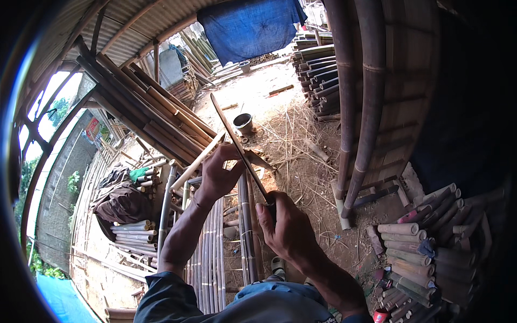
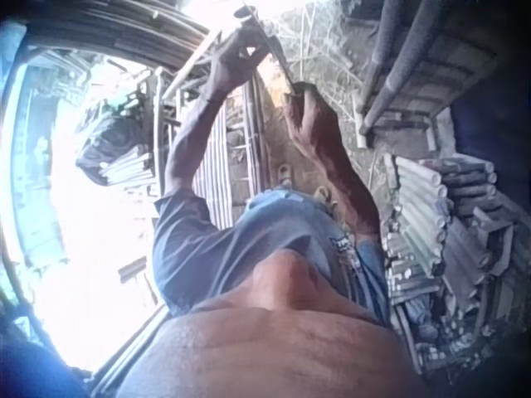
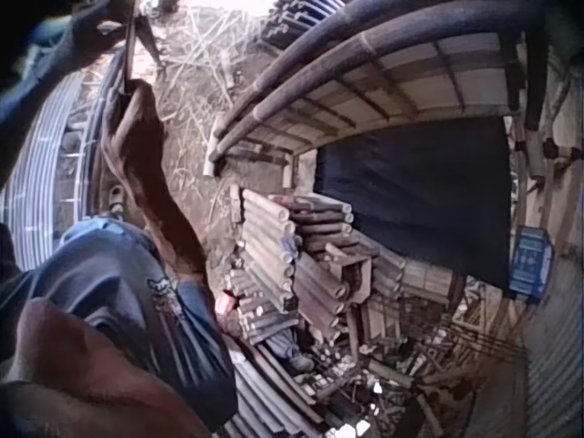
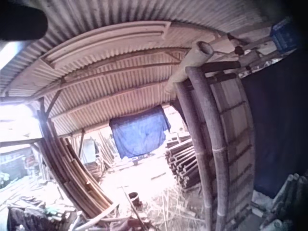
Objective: The person uses a machete to split long bamboo poles into thin strips. They repeatedly position a pole on a bamboo rack, strike it with the machete to split it, and then separate the resulting strips.
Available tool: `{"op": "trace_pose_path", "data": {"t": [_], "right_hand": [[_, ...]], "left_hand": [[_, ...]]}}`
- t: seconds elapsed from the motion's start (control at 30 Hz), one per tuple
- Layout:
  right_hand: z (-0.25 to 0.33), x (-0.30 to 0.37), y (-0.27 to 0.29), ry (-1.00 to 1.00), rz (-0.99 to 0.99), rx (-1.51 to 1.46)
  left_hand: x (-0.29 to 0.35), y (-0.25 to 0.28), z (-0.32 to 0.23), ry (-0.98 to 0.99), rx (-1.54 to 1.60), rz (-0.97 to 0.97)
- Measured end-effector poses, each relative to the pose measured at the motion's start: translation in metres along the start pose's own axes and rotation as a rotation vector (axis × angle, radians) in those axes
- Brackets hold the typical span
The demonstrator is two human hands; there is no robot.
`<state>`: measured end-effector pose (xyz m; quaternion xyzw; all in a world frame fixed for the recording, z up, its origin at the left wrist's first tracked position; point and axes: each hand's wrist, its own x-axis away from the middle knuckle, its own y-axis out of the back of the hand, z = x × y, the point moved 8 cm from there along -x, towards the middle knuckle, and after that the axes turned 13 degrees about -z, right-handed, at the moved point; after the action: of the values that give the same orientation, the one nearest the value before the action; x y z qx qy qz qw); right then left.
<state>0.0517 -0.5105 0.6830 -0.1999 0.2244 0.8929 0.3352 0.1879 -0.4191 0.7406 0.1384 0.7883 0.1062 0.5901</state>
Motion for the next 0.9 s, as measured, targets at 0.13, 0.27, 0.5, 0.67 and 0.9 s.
{"op": "trace_pose_path", "data": {"t": [0.13,0.27,0.5,0.67,0.9], "right_hand": [[-0.005,0.006,0.005,0.007,-0.017,-0.010],[-0.011,0.010,0.008,-0.044,0.008,-0.021],[-0.022,0.009,0.009,-0.086,0.012,-0.039],[-0.028,-0.014,0.021,-0.134,0.016,0.058],[-0.021,-0.028,0.005,-0.116,-0.007,0.090]], "left_hand": [[0.007,-0.007,-0.002,0.003,-0.040,0.002],[0.010,-0.014,-0.005,0.016,-0.006,0.010],[0.007,-0.022,-0.010,0.072,-0.030,0.042],[-0.058,0.002,-0.068,-0.015,-0.536,0.254],[-0.095,-0.091,-0.055,-0.343,-0.289,0.439]]}}
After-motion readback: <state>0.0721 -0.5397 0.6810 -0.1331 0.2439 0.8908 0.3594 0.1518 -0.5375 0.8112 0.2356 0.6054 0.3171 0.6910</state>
